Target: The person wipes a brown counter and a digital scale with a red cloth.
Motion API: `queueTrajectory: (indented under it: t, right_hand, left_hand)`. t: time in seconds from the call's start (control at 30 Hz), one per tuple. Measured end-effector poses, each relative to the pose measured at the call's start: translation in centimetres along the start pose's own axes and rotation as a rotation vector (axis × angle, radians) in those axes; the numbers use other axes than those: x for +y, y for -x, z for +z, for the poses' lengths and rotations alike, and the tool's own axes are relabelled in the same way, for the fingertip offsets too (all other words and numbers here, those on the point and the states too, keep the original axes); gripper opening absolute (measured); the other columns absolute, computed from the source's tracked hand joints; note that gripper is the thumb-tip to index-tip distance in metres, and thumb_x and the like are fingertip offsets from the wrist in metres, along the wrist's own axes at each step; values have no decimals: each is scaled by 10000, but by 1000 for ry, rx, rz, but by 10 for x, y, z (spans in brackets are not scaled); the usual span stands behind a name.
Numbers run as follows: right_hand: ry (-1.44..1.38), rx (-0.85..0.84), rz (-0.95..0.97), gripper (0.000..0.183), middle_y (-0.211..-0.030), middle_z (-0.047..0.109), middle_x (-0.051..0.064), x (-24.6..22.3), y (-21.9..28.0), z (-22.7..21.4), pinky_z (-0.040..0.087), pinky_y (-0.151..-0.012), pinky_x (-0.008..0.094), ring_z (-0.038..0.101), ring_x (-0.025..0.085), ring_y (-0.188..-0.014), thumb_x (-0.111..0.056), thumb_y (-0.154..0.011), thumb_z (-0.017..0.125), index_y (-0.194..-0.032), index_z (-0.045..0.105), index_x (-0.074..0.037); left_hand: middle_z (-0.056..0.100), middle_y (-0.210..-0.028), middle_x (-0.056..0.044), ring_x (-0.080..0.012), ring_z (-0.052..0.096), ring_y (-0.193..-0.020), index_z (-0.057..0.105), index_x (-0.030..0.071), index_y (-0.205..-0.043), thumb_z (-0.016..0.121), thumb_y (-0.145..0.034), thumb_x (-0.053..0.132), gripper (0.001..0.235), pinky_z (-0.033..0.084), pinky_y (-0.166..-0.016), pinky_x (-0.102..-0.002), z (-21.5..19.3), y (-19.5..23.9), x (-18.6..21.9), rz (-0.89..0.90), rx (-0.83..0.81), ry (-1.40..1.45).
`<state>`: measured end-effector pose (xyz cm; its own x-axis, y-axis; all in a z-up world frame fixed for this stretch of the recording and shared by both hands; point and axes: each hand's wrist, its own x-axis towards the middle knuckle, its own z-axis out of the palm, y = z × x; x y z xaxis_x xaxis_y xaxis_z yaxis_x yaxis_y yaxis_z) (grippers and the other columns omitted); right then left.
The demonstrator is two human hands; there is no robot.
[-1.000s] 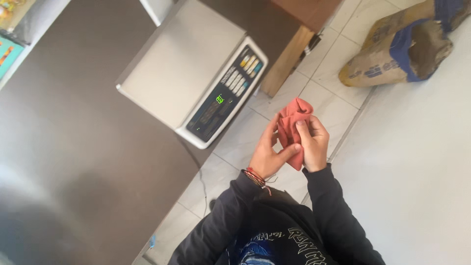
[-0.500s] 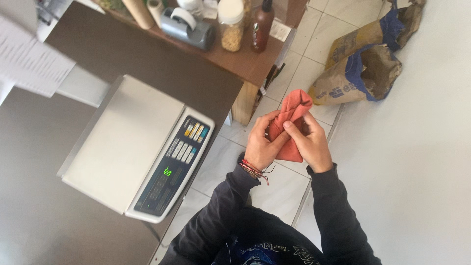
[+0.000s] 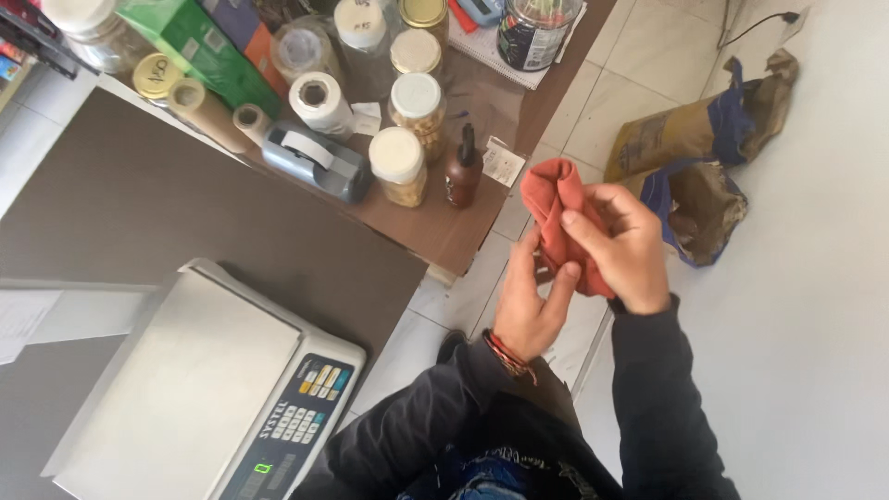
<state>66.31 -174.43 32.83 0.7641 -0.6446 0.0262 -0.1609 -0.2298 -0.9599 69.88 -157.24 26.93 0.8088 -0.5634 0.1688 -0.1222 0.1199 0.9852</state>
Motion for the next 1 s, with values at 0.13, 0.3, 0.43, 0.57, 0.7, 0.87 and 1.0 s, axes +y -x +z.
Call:
queueTrajectory:
  t: [0.13,0.3,0.43,0.57,0.7,0.87,1.0]
  right_hand:
    - [-1,-130,18,257,-982,876,32,15,-93,-26,642,-805,292,779,93,-931,-211,-1144,1018,-1381,942,-148]
    - [37,-307,-166,255,-1162,916,109,44,-194,-65,652,-872,340,817,157,-1013,-260,-1154,1034,-1336,977,-91]
    - [-79,-549,-116,540,-1204,943,147,41,-269,-96,733,-932,459,844,238,-1072,-331,-1005,1093,-1460,938,-86]
    - [-235,-743,-34,384,-1344,952,179,54,-330,-89,754,-984,495,838,258,-1269,-145,-1150,950,-1513,911,-28]
    - [-227,-819,18,393,-1366,942,122,41,-409,-69,768,-1021,476,868,215,-1228,-128,-1182,915,-1562,879,-34]
    - [-3,-838,-111,491,-1524,921,157,27,-509,-54,727,-1157,557,831,268,-1411,-249,-1219,897,-1689,841,-115]
    - [-52,-939,-136,508,-1566,882,207,22,-588,-52,703,-1170,588,766,274,-1404,-137,-1249,818,-1749,778,-57]
  left_hand:
    - [756,-1374,-223,-473,902,-1225,622,-15,-1703,895,-1194,251,636,788,-1015,-567,29,-76,-16,-59,108,63]
    - [774,-1181,-119,-307,904,-997,686,63,-1437,1022,-1102,216,498,784,-860,-443,79,-150,-46,-72,349,83]
    - [759,-1073,-113,-243,880,-859,709,61,-1360,1069,-1048,184,492,736,-710,-376,102,-208,-39,-61,471,47]
    - [718,-1053,-111,-178,778,-795,741,19,-1382,1015,-1101,157,416,674,-642,-361,120,-251,-32,-52,588,70]
    - [744,-1107,-140,-205,818,-887,757,-5,-1464,917,-1181,151,360,724,-733,-397,131,-307,-50,-30,688,73]
    - [746,-1531,-250,-349,862,-1313,654,-30,-1800,814,-1171,62,656,758,-1068,-549,134,-387,-36,-68,662,-18]
    - [733,-1604,-300,-410,886,-1310,587,-25,-1883,770,-1105,-57,799,770,-1019,-547,145,-457,-50,-62,680,-48]
